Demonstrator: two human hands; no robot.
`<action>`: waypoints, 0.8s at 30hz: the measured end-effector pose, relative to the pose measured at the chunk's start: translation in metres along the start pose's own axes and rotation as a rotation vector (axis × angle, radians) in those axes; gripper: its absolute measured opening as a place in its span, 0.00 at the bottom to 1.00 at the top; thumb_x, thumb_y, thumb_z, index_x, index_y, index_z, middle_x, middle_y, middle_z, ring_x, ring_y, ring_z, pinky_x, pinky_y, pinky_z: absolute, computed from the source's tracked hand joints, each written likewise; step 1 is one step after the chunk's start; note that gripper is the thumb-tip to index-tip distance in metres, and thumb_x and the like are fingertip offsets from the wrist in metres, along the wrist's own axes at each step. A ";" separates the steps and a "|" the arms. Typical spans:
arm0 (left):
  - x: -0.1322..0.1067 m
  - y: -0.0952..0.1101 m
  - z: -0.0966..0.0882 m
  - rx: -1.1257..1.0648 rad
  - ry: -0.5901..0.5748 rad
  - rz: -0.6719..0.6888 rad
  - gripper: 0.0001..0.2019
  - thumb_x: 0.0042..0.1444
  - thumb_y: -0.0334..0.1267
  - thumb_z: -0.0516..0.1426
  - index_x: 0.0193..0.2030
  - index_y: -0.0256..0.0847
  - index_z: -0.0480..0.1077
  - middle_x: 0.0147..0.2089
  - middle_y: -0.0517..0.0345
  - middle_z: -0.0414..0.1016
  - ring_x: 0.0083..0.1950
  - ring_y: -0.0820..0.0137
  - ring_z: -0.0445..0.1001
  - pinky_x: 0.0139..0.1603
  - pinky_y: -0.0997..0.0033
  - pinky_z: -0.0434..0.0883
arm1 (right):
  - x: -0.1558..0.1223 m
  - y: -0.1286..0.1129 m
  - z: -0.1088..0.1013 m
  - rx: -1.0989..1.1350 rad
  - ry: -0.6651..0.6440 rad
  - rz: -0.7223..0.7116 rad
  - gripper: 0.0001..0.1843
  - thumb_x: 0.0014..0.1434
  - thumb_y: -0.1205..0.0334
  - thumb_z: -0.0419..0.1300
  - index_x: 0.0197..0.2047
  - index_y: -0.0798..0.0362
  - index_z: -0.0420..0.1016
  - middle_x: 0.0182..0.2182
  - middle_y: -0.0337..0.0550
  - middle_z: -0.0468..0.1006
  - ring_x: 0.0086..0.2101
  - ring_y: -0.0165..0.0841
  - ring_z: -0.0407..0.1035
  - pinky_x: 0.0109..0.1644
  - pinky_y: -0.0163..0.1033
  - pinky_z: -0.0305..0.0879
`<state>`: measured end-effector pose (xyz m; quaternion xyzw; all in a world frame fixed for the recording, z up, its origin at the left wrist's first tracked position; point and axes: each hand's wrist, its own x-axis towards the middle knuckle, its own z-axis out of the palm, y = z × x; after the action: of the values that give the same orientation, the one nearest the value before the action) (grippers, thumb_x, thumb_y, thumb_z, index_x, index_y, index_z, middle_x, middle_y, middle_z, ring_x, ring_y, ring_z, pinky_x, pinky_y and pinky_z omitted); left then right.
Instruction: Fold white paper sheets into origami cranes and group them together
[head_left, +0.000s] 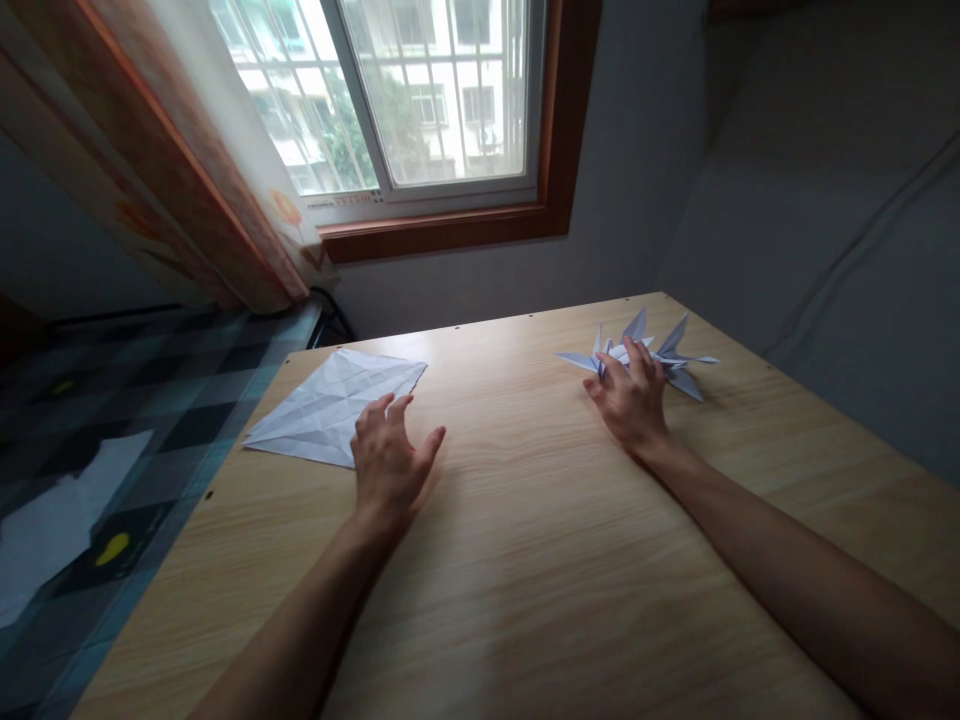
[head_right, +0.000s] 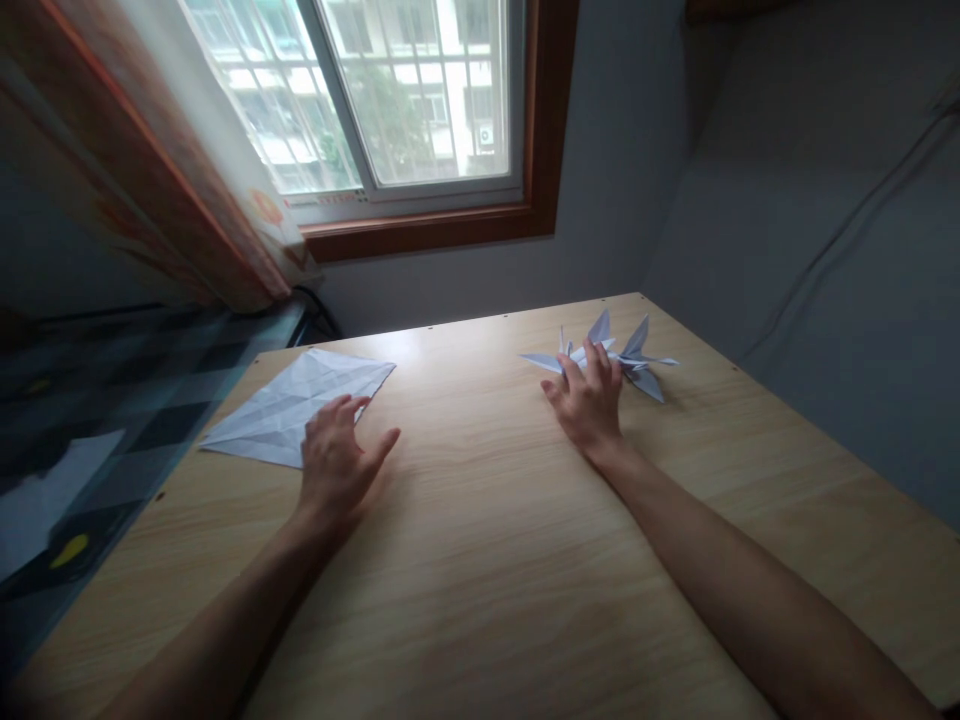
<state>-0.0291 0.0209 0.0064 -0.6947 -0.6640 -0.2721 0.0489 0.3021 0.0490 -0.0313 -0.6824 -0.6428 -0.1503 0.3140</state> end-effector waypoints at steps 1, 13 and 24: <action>0.003 -0.006 -0.001 0.099 -0.015 -0.012 0.29 0.55 0.49 0.58 0.61 0.38 0.63 0.67 0.38 0.59 0.68 0.46 0.55 0.64 0.46 0.57 | 0.000 -0.001 -0.002 0.013 0.033 0.003 0.24 0.63 0.49 0.52 0.56 0.53 0.72 0.66 0.56 0.58 0.66 0.51 0.49 0.65 0.59 0.45; 0.015 -0.043 -0.009 0.439 -0.288 -0.140 0.31 0.61 0.55 0.44 0.57 0.32 0.68 0.61 0.31 0.68 0.60 0.41 0.66 0.53 0.44 0.66 | -0.009 -0.015 -0.016 0.094 0.161 -0.022 0.21 0.63 0.51 0.50 0.54 0.53 0.68 0.62 0.57 0.60 0.64 0.48 0.52 0.64 0.53 0.46; 0.014 -0.030 -0.020 0.520 -0.284 -0.061 0.20 0.63 0.34 0.41 0.40 0.33 0.74 0.39 0.36 0.78 0.41 0.49 0.78 0.36 0.58 0.71 | -0.018 -0.022 -0.021 0.207 0.207 -0.072 0.16 0.62 0.56 0.52 0.50 0.52 0.69 0.57 0.54 0.66 0.60 0.46 0.59 0.64 0.51 0.50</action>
<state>-0.0644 0.0280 0.0207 -0.6696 -0.7323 0.0058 0.1234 0.2822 0.0212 -0.0209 -0.6035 -0.6431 -0.1639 0.4419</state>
